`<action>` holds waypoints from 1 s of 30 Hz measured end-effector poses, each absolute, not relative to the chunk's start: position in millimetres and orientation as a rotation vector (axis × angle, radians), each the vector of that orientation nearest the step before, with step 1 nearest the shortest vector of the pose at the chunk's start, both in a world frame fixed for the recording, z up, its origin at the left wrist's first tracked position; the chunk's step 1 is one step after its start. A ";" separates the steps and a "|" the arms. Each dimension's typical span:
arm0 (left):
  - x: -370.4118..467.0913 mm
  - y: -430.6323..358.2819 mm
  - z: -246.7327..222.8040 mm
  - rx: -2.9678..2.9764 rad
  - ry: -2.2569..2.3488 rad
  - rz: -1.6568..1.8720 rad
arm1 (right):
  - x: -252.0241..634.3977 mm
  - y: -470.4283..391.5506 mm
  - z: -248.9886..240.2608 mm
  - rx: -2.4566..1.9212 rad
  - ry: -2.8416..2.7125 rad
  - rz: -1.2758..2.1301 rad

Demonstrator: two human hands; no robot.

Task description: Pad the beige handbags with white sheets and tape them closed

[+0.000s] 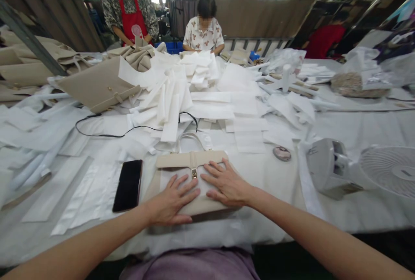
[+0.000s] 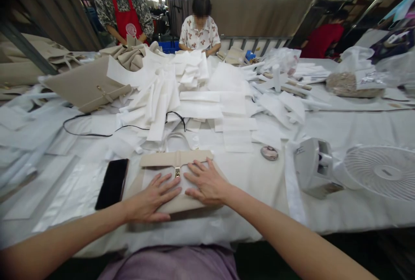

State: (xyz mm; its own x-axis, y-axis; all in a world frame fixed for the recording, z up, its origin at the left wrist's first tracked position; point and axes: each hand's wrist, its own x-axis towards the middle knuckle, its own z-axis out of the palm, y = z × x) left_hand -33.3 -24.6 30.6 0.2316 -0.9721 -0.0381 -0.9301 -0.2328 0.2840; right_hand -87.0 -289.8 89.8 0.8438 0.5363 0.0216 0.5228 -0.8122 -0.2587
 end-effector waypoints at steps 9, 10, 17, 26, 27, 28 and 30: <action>-39.3 -52.3 77.2 2.472 -1.861 -0.259 | -96.4 -290.2 52.5 -2.850 -0.752 0.113; -39.7 -58.1 81.1 2.480 -1.879 -0.232 | -95.8 -290.1 51.4 -2.849 -0.755 0.107; -35.9 -63.4 58.1 2.424 -1.943 -0.260 | -96.6 -289.6 47.6 -2.875 -0.763 0.051; -32.3 -53.2 27.3 2.329 -1.930 -0.137 | -97.2 -287.3 43.9 -2.910 -0.721 0.014; -31.8 -53.6 25.5 2.323 -1.926 -0.124 | -96.8 -287.5 43.4 -2.902 -0.710 0.014; -31.3 -54.0 23.8 2.319 -1.922 -0.110 | -96.4 -287.8 42.9 -2.892 -0.701 0.014; -30.1 -54.6 20.5 2.308 -1.919 -0.086 | -95.2 -288.9 41.4 -2.870 -0.683 0.015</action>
State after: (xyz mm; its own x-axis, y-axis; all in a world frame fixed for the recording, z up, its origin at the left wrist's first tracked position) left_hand -30.1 -54.6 20.5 0.1854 -0.9816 0.0449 -0.9737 -0.1774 0.1428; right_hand -95.2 -288.9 41.4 0.8936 0.4475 0.0343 0.4456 -0.8755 -0.1872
